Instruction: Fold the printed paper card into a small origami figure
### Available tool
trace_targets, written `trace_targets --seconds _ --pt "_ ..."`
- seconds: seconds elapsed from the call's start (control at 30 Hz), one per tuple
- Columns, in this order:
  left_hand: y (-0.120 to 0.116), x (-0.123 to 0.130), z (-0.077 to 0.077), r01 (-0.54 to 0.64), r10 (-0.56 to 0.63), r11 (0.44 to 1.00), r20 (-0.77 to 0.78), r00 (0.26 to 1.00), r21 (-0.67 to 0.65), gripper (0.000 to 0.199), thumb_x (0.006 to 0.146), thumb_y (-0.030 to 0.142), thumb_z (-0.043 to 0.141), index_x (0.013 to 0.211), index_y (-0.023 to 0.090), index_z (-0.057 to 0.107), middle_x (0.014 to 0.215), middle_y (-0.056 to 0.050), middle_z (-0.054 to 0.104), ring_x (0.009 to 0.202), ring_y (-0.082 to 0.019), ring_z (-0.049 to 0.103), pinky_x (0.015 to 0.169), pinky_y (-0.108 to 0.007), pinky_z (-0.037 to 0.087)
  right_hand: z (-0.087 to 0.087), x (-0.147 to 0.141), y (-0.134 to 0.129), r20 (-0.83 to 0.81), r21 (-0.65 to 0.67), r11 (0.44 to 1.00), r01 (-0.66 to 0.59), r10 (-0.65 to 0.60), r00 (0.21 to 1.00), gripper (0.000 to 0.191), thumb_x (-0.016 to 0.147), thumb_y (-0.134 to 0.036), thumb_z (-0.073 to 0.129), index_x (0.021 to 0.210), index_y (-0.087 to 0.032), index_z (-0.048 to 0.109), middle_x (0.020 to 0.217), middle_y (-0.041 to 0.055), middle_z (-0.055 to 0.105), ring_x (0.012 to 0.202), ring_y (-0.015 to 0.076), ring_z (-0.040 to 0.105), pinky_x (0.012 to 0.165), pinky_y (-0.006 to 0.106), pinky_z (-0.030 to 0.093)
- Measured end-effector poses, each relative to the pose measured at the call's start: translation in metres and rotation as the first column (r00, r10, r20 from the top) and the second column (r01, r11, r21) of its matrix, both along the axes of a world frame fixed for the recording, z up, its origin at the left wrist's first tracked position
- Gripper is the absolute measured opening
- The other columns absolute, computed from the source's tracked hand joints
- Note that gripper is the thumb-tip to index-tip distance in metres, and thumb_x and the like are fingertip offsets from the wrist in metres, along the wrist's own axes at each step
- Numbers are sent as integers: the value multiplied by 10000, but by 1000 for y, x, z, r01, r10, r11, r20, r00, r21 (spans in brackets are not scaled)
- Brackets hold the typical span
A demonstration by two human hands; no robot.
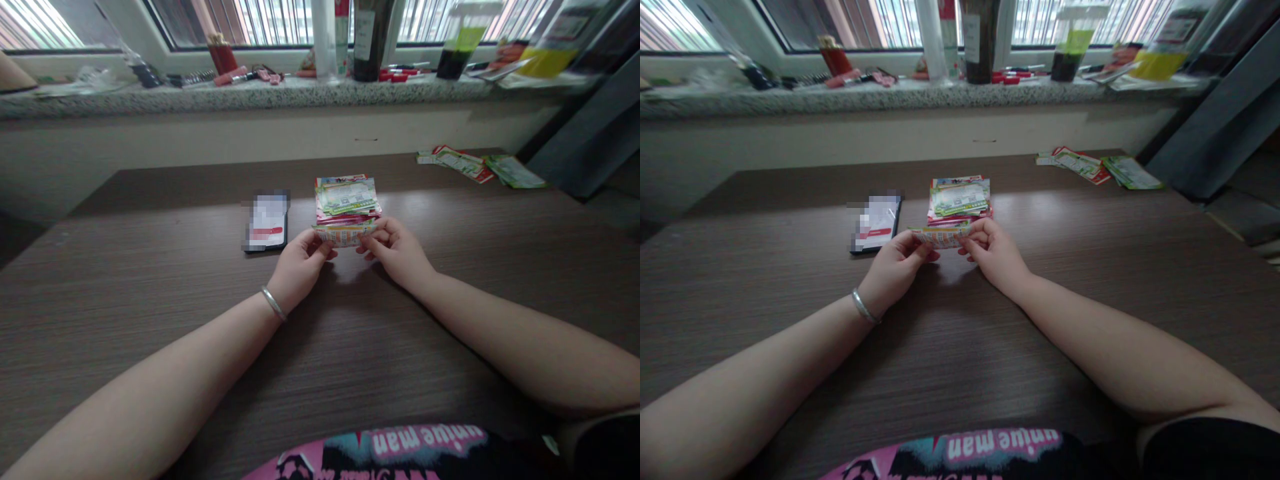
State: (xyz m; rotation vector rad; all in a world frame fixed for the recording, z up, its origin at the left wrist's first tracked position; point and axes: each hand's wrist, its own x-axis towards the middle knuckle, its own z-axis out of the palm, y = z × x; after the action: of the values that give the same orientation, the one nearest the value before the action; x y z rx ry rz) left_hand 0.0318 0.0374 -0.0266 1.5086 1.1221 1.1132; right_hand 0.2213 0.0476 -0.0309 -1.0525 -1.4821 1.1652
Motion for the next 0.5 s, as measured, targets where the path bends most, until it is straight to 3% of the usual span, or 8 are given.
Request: trace_targets --seconds 0.1,0.23,0.5 --pt "0 -1 -1 2 -1 1000 -36 999 24 182 866 295 551 986 160 571 934 -45 661 709 -117 627 662 -258 542 1 1 1 30 -42 999 -7 8 1000 260 788 -437 617 796 -223 470 700 -18 643 689 146 661 561 264 501" --pt "-1 -2 -2 6 22 993 -230 973 120 149 900 268 486 964 159 565 875 -48 632 707 -135 618 645 -274 526 1 1 1 27 -70 997 17 -15 1000 265 760 -432 652 754 -213 503 674 -12 644 656 144 647 530 252 482" --pt "-3 -3 -1 86 58 956 -470 881 279 137 926 217 414 951 174 542 889 -51 607 790 -162 576 715 -304 493 1 0 -2 114 37 999 6 -10 993 182 773 -372 650 808 -202 597 699 0 649 642 132 594 563 264 462"
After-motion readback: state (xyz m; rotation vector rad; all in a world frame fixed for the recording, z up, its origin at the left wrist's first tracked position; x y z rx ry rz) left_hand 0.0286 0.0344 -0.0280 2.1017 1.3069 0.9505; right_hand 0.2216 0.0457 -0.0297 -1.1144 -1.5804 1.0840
